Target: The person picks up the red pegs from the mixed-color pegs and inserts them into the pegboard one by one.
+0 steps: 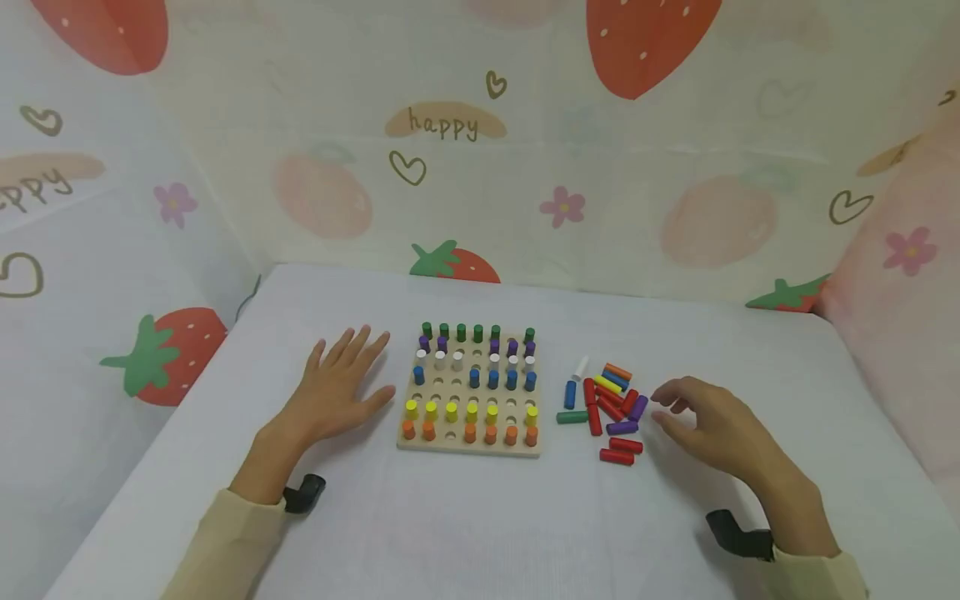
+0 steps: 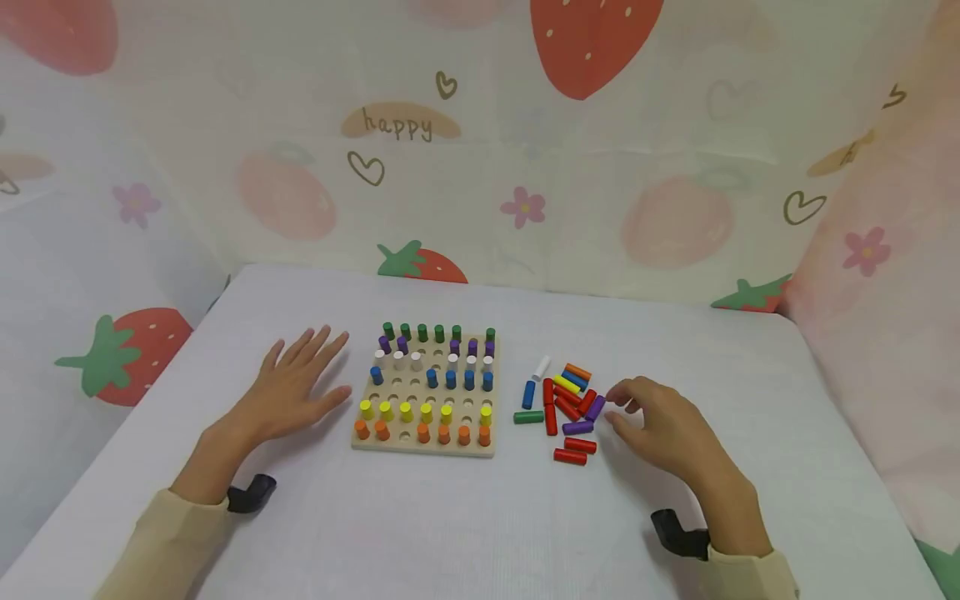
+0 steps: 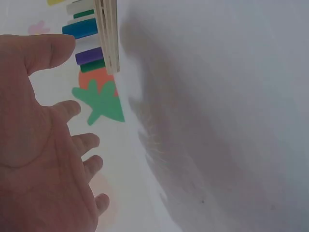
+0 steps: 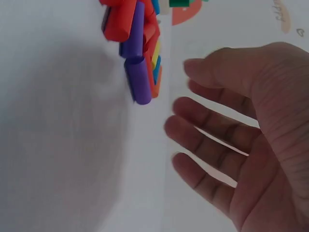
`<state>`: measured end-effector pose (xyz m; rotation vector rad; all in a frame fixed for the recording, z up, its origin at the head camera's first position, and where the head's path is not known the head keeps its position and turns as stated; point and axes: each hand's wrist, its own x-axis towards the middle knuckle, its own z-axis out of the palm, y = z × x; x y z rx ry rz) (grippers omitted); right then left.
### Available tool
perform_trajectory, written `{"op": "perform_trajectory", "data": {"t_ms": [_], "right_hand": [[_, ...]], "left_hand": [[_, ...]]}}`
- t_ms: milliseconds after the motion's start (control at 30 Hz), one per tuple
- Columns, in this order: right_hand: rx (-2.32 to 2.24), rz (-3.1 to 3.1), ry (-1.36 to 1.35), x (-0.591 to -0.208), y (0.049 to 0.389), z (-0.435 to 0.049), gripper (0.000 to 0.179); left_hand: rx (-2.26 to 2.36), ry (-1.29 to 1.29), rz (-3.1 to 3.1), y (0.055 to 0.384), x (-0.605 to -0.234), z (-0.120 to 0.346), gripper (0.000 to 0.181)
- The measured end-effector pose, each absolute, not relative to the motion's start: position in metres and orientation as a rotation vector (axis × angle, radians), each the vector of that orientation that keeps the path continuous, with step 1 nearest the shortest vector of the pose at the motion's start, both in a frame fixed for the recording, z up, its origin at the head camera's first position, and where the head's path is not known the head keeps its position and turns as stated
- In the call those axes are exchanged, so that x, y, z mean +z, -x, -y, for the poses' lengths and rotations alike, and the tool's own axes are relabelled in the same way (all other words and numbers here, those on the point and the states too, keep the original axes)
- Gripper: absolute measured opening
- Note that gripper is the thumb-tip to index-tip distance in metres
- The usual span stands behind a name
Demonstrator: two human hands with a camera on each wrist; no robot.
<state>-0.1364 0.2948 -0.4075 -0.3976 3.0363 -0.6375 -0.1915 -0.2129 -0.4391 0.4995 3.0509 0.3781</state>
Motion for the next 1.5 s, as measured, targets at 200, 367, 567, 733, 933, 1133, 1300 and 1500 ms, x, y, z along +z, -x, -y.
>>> {"op": "perform_trajectory", "data": {"t_ms": [200, 367, 567, 733, 933, 1133, 1300, 1500], "right_hand": [[-0.646, -2.932, 0.432, -0.41, 0.136, -0.289, 0.02], [-0.636, -2.876, 0.473, -0.414, 0.135, -0.287, 0.012], [-0.641, -2.808, 0.479, -0.414, 0.134, -0.284, 0.009], [-0.604, -2.787, 0.465, -0.415, 0.133, -0.284, 0.009], [-0.597, -2.793, 0.537, -0.417, 0.133, -0.283, 0.006], [-0.57, -2.785, 0.509, -0.416, 0.136, -0.28, 0.007], [-0.551, -2.784, 0.49, -0.418, 0.136, -0.281, 0.008], [-0.561, -2.768, 0.454, -0.418, 0.136, -0.279, 0.009]], "left_hand": [[0.39, -0.543, -3.029, 0.193, -0.438, 0.207, 0.08], [0.417, -0.569, -2.977, 0.19, -0.439, 0.203, 0.078], [0.45, -0.532, -2.913, 0.183, -0.443, 0.199, 0.075], [0.468, -0.529, -2.867, 0.178, -0.446, 0.193, 0.071], [0.431, -0.511, -2.841, 0.177, -0.443, 0.187, 0.068], [0.424, -0.51, -2.838, 0.178, -0.441, 0.186, 0.069], [0.422, -0.517, -2.83, 0.176, -0.441, 0.185, 0.069], [0.429, -0.529, -2.829, 0.173, -0.436, 0.184, 0.069]]}}
